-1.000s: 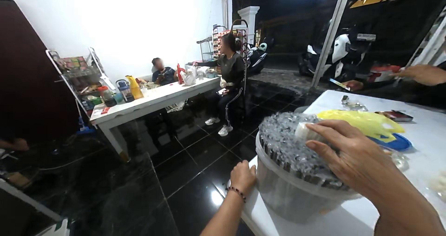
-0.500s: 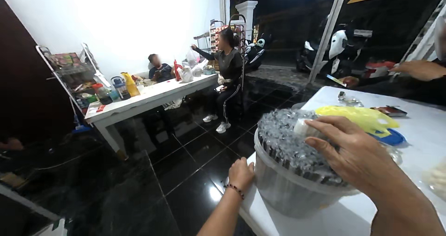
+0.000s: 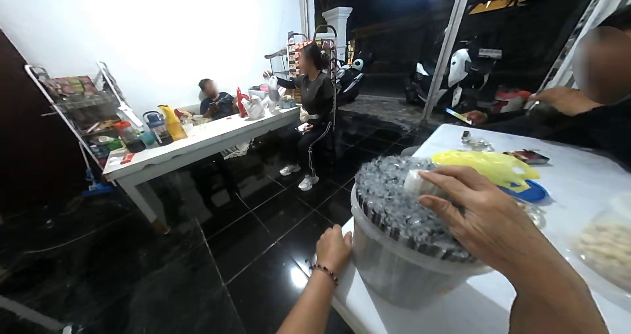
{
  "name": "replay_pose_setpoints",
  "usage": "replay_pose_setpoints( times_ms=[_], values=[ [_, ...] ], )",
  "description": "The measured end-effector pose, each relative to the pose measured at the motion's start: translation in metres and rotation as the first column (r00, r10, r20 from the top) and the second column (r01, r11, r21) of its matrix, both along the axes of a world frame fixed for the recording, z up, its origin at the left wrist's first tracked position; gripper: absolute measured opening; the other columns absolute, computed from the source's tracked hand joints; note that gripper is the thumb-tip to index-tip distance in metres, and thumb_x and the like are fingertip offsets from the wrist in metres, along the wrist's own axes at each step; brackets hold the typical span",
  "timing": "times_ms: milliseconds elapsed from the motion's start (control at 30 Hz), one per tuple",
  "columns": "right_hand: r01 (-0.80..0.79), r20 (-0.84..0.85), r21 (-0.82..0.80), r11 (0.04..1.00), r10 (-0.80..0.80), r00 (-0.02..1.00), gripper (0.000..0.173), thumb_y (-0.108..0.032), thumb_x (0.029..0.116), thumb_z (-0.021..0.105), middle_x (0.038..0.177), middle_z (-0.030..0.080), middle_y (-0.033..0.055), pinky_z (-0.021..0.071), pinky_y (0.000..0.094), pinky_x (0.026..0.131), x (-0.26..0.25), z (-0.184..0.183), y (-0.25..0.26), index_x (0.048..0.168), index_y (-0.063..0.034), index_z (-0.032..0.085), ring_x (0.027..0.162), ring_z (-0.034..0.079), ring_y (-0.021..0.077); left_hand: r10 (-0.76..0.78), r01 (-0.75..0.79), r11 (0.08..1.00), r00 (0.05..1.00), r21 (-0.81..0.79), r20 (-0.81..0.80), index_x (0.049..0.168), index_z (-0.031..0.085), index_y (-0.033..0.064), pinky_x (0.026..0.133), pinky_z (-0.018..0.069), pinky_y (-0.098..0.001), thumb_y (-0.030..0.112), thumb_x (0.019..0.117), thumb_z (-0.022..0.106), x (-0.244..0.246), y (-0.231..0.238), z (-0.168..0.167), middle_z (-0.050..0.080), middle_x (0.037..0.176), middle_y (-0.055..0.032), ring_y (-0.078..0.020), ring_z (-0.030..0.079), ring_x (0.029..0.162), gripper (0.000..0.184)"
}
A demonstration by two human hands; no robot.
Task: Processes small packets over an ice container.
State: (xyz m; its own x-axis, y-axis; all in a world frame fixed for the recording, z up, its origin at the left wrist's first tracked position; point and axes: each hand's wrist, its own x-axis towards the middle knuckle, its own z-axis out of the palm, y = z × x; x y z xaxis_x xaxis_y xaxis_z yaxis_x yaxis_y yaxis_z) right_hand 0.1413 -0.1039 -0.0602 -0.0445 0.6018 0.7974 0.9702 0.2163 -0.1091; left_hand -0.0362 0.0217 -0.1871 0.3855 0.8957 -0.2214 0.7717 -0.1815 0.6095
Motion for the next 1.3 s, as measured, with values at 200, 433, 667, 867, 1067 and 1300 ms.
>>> replay_pose_setpoints(
  times_ms=[200,433,667,867,1067,1300],
  values=[
    [-0.008,0.001,0.004,1.000,0.008,1.000,0.072,-0.062,0.1018,0.038,0.117,0.069,0.0215,0.0548,0.0566,0.085,0.0002,-0.0001,-0.0002,0.119,-0.0020,0.074,0.105,0.068,0.0406,0.000,0.000,1.000,1.000,0.001,0.002,0.135,0.059,0.0000,0.105,0.0471,-0.0541,0.034,0.1091,0.045,-0.0001,-0.0009,0.0007,0.062,0.133,-0.0223,-0.0354,0.060,0.127,0.044],
    [-0.006,-0.002,-0.005,1.000,0.006,1.000,0.072,-0.061,0.1019,0.038,0.117,0.069,0.0220,0.0546,0.0575,0.083,0.0003,0.0000,-0.0006,0.119,-0.0017,0.074,0.103,0.068,0.0415,-0.001,0.001,1.000,1.000,0.003,0.004,0.135,0.058,0.0001,0.106,0.0468,-0.0546,0.034,0.1091,0.045,0.0000,-0.0005,0.0000,0.062,0.134,-0.0223,-0.0360,0.059,0.127,0.045],
    [-0.007,-0.003,-0.013,1.000,0.007,1.000,0.072,-0.061,0.1019,0.038,0.118,0.068,0.0224,0.0543,0.0584,0.084,0.0008,0.0002,-0.0006,0.120,-0.0014,0.073,0.104,0.067,0.0420,0.002,-0.002,1.000,1.000,0.000,0.014,0.136,0.059,0.0010,0.106,0.0469,-0.0550,0.034,0.1088,0.045,0.0003,0.0007,-0.0022,0.062,0.134,-0.0219,-0.0359,0.060,0.127,0.045],
    [-0.011,0.012,-0.006,1.000,0.011,1.000,0.072,-0.060,0.1025,0.037,0.117,0.068,0.0231,0.0544,0.0578,0.083,0.0002,0.0007,-0.0017,0.119,-0.0001,0.073,0.103,0.068,0.0418,0.004,-0.004,1.000,1.000,-0.006,-0.009,0.135,0.059,0.0007,0.105,0.0473,-0.0544,0.034,0.1091,0.045,0.0011,0.0000,0.0003,0.062,0.133,-0.0217,-0.0351,0.060,0.127,0.045],
    [-0.013,0.006,-0.021,1.000,0.013,1.000,0.072,-0.061,0.1022,0.038,0.118,0.068,0.0233,0.0542,0.0578,0.083,0.0009,0.0014,-0.0025,0.120,0.0002,0.073,0.104,0.067,0.0418,0.000,0.000,1.000,1.000,-0.001,-0.001,0.135,0.059,0.0003,0.104,0.0478,-0.0548,0.034,0.1091,0.044,0.0008,0.0000,-0.0005,0.063,0.132,-0.0217,-0.0354,0.060,0.126,0.045],
    [-0.016,0.009,-0.011,1.000,0.016,1.000,0.071,-0.060,0.1024,0.038,0.118,0.068,0.0232,0.0528,0.0587,0.087,0.0020,0.0006,-0.0012,0.121,-0.0006,0.073,0.107,0.066,0.0429,0.004,-0.004,1.000,1.000,0.007,-0.003,0.134,0.059,0.0000,0.105,0.0473,-0.0544,0.034,0.1092,0.044,0.0012,-0.0008,0.0006,0.063,0.133,-0.0221,-0.0350,0.060,0.126,0.045]
  ],
)
